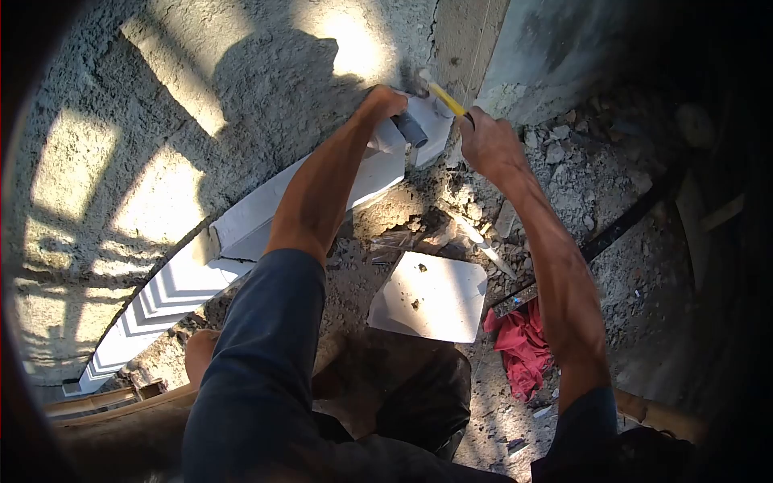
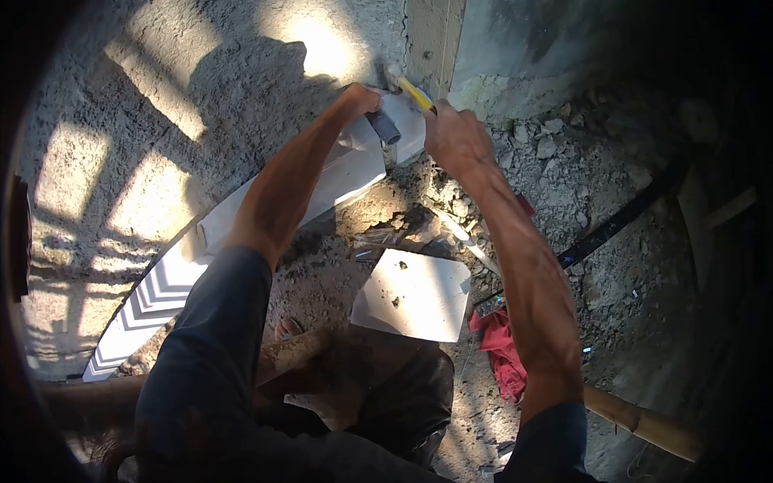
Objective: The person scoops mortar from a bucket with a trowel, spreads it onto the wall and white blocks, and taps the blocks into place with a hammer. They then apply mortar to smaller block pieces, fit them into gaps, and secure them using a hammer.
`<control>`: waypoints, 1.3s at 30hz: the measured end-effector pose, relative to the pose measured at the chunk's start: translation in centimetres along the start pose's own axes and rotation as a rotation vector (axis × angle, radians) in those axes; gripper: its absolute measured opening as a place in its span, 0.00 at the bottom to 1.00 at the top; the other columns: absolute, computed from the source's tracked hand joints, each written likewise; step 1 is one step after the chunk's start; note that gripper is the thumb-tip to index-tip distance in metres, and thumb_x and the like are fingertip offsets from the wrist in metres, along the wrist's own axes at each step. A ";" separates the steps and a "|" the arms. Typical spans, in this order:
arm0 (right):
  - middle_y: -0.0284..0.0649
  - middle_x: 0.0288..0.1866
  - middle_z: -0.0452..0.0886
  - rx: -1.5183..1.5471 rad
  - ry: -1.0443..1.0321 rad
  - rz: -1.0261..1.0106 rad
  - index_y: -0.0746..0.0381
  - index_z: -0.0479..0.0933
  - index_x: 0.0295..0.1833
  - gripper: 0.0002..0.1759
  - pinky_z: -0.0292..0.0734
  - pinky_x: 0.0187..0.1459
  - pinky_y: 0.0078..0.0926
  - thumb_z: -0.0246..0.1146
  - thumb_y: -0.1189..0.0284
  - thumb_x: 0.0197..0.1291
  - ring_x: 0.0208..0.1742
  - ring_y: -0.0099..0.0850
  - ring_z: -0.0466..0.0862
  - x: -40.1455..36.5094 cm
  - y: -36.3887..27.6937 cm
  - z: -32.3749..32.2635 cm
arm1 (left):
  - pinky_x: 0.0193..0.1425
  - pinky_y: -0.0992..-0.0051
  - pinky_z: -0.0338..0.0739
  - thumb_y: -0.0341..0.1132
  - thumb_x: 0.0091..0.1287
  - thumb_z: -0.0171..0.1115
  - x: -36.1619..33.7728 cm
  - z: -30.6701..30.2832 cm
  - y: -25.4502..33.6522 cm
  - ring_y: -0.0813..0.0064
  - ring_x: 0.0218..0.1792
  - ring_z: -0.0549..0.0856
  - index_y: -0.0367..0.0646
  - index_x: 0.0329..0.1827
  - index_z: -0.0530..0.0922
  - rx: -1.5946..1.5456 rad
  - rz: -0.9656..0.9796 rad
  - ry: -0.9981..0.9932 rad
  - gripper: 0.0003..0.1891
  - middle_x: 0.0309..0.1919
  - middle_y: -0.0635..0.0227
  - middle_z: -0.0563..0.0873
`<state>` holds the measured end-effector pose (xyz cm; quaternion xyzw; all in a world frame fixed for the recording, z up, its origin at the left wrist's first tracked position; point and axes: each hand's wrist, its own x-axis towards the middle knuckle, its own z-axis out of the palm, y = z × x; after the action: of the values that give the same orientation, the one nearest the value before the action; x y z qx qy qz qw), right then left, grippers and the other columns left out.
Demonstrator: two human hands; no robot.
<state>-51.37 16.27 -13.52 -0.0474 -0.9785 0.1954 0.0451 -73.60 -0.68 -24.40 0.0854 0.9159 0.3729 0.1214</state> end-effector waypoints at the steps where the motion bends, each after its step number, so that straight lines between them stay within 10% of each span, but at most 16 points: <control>1: 0.58 0.34 0.83 -0.002 0.005 0.002 0.64 0.69 0.55 0.18 0.77 0.40 0.60 0.50 0.60 0.72 0.38 0.62 0.83 -0.6 -1.5 -1.8 | 0.42 0.70 0.79 0.35 0.51 0.65 -0.5 -0.4 1.0 0.70 0.36 0.86 0.37 0.37 0.86 0.000 0.006 0.000 0.14 0.33 0.59 0.88; 4: 0.57 0.35 0.84 0.351 0.398 0.002 0.64 0.68 0.54 0.15 0.79 0.37 0.56 0.52 0.65 0.71 0.36 0.62 0.83 -2.6 -3.2 -1.5 | 0.47 0.73 0.77 0.31 0.54 0.61 -2.1 -0.8 1.2 0.73 0.41 0.84 0.43 0.49 0.86 -0.079 -0.040 -0.037 0.18 0.39 0.62 0.88; 8: 0.64 0.35 0.82 0.026 -0.040 0.009 0.65 0.68 0.54 0.15 0.78 0.43 0.56 0.51 0.64 0.72 0.40 0.62 0.83 0.3 2.8 5.3 | 0.47 0.70 0.79 0.36 0.51 0.66 -4.4 -1.1 2.2 0.65 0.41 0.86 0.33 0.39 0.85 0.079 -0.045 0.021 0.16 0.38 0.53 0.88; 15: 0.64 0.33 0.82 0.384 0.333 0.038 0.65 0.69 0.56 0.17 0.77 0.45 0.58 0.50 0.63 0.72 0.41 0.63 0.82 -2.1 -2.8 -0.3 | 0.45 0.67 0.80 0.36 0.52 0.65 -2.5 -1.4 1.6 0.62 0.37 0.87 0.31 0.38 0.85 -0.004 0.052 -0.005 0.16 0.35 0.50 0.87; 20: 0.62 0.29 0.81 -0.119 0.075 -0.066 0.63 0.70 0.55 0.18 0.77 0.38 0.60 0.50 0.61 0.72 0.34 0.64 0.83 1.3 1.9 3.0 | 0.43 0.66 0.79 0.37 0.52 0.65 -3.3 -1.2 2.2 0.63 0.36 0.86 0.31 0.37 0.84 0.080 0.135 0.130 0.16 0.35 0.49 0.87; 32: 0.61 0.26 0.80 0.147 0.226 0.021 0.65 0.71 0.46 0.17 0.75 0.36 0.58 0.49 0.60 0.73 0.33 0.62 0.82 -4.0 1.6 1.9 | 0.44 0.66 0.79 0.37 0.50 0.64 -1.2 -0.2 -0.2 0.60 0.37 0.87 0.31 0.34 0.84 0.017 0.057 0.003 0.16 0.33 0.49 0.87; 39: 0.25 0.21 0.65 1.053 0.513 0.184 0.63 0.68 0.39 0.19 0.59 0.22 0.16 0.46 0.58 0.77 0.21 0.13 0.64 -21.9 3.7 5.3 | 0.57 0.65 0.81 0.40 0.51 0.69 -4.8 -2.4 5.9 0.56 0.51 0.86 0.37 0.47 0.84 0.392 0.000 0.076 0.22 0.50 0.49 0.86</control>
<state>-29.90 15.22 -21.39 -0.1489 -0.6995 0.6402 0.2805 -69.28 0.76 -17.83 0.0933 0.9749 0.1903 0.0680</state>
